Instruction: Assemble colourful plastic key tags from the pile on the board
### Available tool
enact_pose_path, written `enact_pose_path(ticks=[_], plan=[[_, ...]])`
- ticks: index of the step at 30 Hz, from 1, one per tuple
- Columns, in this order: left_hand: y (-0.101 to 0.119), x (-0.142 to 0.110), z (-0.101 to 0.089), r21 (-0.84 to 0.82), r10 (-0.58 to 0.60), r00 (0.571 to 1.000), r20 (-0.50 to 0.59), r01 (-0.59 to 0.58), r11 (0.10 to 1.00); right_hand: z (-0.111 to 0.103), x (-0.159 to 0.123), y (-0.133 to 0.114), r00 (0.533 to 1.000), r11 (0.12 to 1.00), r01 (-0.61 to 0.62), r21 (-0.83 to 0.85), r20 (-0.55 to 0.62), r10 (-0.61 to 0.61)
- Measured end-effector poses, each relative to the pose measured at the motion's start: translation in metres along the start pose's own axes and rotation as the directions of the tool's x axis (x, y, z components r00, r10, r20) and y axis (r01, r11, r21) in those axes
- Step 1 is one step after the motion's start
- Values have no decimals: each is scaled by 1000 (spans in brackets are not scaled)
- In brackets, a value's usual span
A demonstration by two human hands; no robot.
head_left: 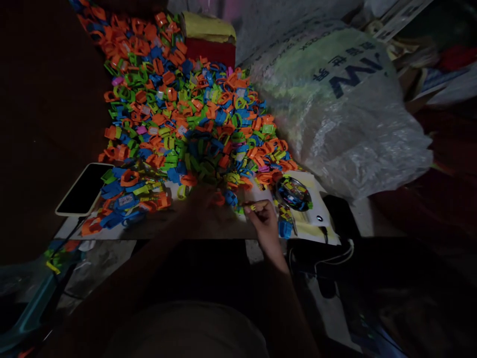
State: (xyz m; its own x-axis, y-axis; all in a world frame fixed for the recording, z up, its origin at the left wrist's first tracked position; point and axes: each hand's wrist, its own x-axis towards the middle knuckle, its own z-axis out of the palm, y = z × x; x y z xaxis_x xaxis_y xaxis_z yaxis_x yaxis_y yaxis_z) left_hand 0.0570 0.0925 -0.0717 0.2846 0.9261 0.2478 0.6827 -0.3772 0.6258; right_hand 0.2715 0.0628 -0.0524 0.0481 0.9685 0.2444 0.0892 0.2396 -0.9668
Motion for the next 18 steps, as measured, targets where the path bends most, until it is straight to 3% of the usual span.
enact_pose_path(ticks=[2, 5, 9, 12, 14, 16, 18], plan=[[5, -17, -4, -208, -57, 998, -21, 51, 977, 12, -18, -8, 996, 997, -74, 36, 49, 72], [17, -40, -12, -542, -221, 975, -15, 178, 822, 29, -38, -8, 987, 986, -149, 74, 79, 143], [33, -60, -21, -696, -408, 912, 33, 314, 646, 41, -53, 0, 980, 982, -180, 59, 100, 173], [41, -69, -26, -754, -429, 900, 79, 335, 565, 44, -57, -4, 968, 979, -199, 42, 162, 190], [45, -73, -28, -781, -436, 895, 97, 340, 524, 47, -57, -13, 952, 956, -259, 135, 201, 229], [49, -76, -31, -803, -461, 880, 111, 353, 481, 50, -56, -24, 926, 877, -362, 317, 234, 297], [52, -78, -33, -816, -481, 864, 147, 381, 435, 54, -54, -35, 878, 717, -478, 508, 289, 381]])
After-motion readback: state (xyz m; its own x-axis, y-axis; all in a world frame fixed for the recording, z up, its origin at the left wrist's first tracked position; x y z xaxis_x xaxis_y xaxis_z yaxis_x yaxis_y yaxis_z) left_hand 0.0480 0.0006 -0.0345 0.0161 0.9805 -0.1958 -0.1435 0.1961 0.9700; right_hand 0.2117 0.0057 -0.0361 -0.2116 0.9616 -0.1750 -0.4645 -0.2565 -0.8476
